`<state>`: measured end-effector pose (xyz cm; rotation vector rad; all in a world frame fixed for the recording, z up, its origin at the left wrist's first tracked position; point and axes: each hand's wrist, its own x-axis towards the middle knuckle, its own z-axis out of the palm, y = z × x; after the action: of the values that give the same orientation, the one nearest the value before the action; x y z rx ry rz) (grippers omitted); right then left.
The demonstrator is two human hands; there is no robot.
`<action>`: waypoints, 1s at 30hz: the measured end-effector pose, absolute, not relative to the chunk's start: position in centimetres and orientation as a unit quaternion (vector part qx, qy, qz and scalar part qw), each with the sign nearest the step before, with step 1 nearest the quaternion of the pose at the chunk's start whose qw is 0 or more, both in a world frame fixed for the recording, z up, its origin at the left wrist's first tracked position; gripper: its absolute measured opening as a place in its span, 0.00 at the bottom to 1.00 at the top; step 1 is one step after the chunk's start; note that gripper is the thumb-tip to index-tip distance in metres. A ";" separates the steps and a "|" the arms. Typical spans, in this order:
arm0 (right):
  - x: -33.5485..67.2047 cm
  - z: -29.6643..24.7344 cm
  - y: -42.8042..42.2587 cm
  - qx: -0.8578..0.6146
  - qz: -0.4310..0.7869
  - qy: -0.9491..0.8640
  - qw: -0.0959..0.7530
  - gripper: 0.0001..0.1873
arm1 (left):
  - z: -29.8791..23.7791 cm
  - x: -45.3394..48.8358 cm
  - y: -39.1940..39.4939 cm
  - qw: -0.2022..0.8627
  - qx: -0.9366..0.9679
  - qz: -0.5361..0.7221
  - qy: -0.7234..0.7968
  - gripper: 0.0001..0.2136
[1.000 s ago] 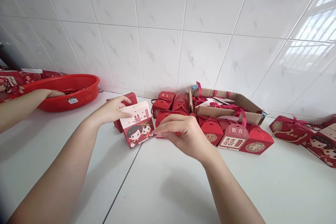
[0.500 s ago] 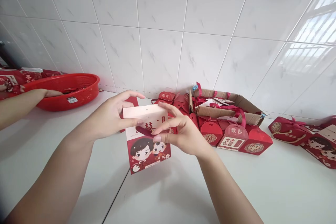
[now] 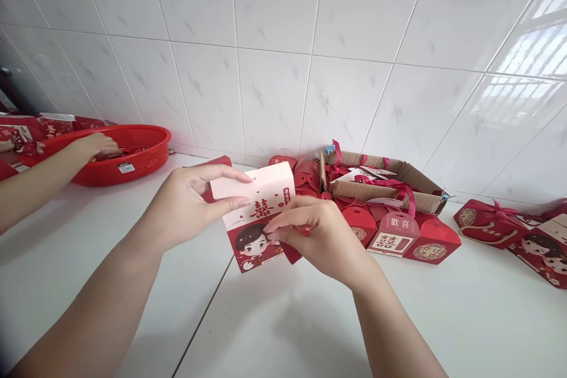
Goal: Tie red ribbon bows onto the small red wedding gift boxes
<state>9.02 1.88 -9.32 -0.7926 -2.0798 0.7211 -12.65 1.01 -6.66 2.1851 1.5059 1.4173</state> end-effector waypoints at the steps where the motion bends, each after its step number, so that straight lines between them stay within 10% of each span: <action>1: 8.9 -9.4 2.0 -0.317 0.242 -0.814 0.422 0.07 | -6.6 -12.5 0.9 0.078 0.726 0.467 0.498 0.09; 18: 8.7 -9.6 3.2 -0.216 0.291 -0.757 0.544 0.11 | -6.4 -11.1 0.0 0.236 0.730 0.466 0.441 0.10; 30: 8.7 -9.8 3.2 -0.217 0.207 -0.772 0.561 0.11 | -7.4 -10.7 0.3 0.125 0.745 0.487 0.439 0.08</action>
<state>8.73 3.23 -9.79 -0.5101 -1.8183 0.4868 -10.68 0.28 -7.44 2.1703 1.2792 1.4185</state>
